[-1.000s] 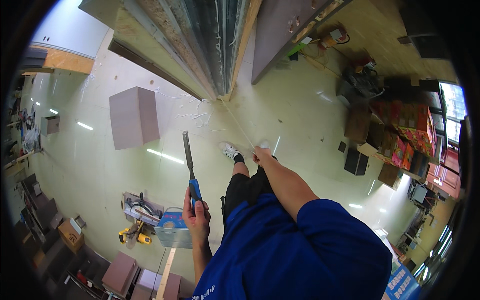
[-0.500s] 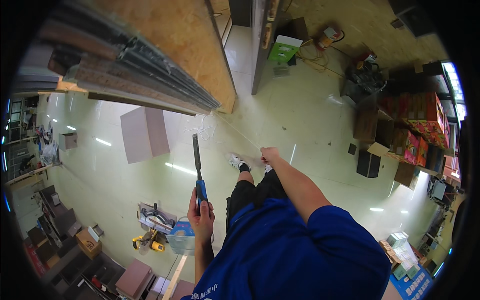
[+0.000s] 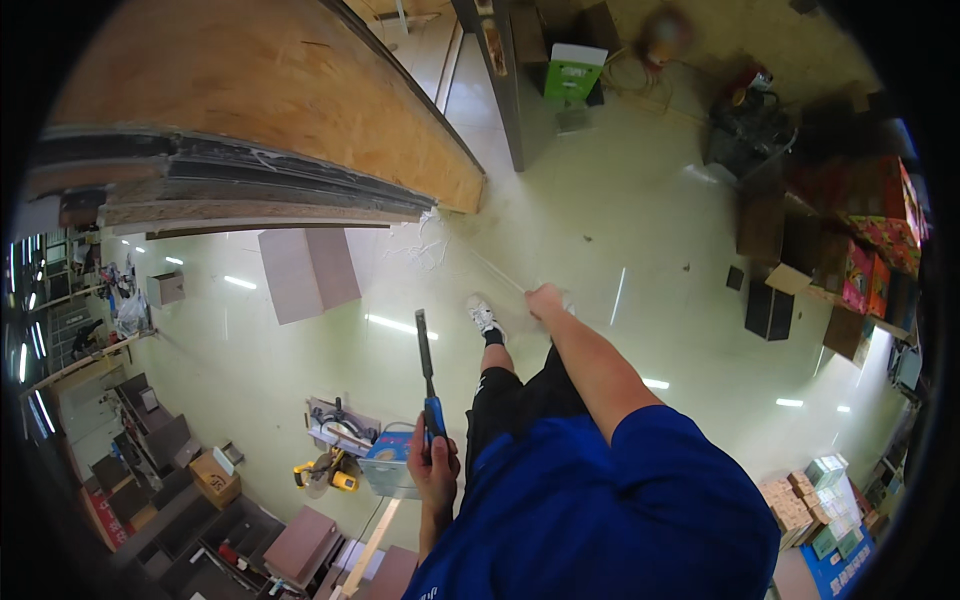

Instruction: The person uses a blue-handled scraper to remove adhesive residue from the edge of a large panel. They repeatedly scrape along the seam and wipe away residue with their hand.

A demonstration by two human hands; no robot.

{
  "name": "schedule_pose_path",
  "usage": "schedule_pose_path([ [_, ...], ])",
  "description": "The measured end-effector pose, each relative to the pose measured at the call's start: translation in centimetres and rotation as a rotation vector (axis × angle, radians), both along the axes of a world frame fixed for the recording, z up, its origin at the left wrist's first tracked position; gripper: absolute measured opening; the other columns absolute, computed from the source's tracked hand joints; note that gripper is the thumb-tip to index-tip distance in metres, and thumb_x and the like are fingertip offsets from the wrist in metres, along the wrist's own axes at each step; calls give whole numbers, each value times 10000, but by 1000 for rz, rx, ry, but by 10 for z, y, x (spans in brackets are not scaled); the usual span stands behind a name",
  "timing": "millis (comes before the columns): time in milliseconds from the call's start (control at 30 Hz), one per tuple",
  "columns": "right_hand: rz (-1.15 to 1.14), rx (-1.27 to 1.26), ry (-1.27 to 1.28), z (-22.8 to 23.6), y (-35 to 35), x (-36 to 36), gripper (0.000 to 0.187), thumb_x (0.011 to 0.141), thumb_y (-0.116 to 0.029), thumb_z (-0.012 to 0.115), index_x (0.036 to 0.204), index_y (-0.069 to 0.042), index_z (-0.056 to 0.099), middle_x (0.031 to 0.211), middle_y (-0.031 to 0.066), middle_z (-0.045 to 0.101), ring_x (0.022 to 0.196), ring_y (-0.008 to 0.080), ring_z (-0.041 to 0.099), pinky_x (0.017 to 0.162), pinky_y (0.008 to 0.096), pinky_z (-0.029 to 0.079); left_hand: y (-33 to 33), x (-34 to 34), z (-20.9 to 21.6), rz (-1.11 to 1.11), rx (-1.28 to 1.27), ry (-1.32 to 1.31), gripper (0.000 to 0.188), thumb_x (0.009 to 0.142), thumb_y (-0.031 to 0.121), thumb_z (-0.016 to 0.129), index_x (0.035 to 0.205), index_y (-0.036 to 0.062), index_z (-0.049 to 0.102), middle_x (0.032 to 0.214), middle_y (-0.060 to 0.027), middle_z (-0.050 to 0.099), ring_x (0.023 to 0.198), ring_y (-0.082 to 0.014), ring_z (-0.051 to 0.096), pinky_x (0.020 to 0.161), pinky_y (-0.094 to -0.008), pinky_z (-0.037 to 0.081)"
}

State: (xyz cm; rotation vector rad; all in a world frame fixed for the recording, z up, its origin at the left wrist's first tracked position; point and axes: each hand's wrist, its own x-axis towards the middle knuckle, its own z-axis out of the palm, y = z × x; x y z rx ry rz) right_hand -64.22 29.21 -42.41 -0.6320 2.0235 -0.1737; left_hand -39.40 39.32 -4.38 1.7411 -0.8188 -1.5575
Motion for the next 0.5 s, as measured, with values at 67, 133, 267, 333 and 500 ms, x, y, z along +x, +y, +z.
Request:
schedule_pose_path([
  [67,29,-5,112,0,12,5,341,825,-288,657,921,37,692,950,250,695,891,371,687,783,447,565,9,11,-9,-40,56,3,532,1000,171,544,1476,18,362,697,-21,561,480,-29,403,431,-188,311],
  [133,-14,62,85,29,5,-3,345,808,-286,664,972,16,698,1061,258,678,1042,406,643,878,459,537,19,23,-17,-123,81,-60,540,1002,167,534,1474,-18,347,720,-18,576,525,-37,442,481,-194,351],
  [267,32,78,142,-25,35,-6,347,801,-275,658,1005,3,693,1063,251,679,1018,408,651,883,469,533,18,45,-29,-243,97,-30,550,990,165,557,1452,-60,361,745,13,553,648,-42,487,586,-191,394],
  [333,-17,60,156,-21,42,0,354,797,-277,655,1011,2,694,1062,252,679,1017,408,651,889,473,529,17,69,-42,-306,87,-34,539,989,157,555,1451,-51,372,750,19,544,646,-41,480,589,-189,393],
  [500,171,57,97,-14,41,37,374,798,-291,639,1019,6,694,1065,252,678,1023,407,649,894,469,530,-15,112,-33,-272,73,-3,531,990,153,548,1456,-34,373,731,17,543,594,-40,463,540,-190,374],
])
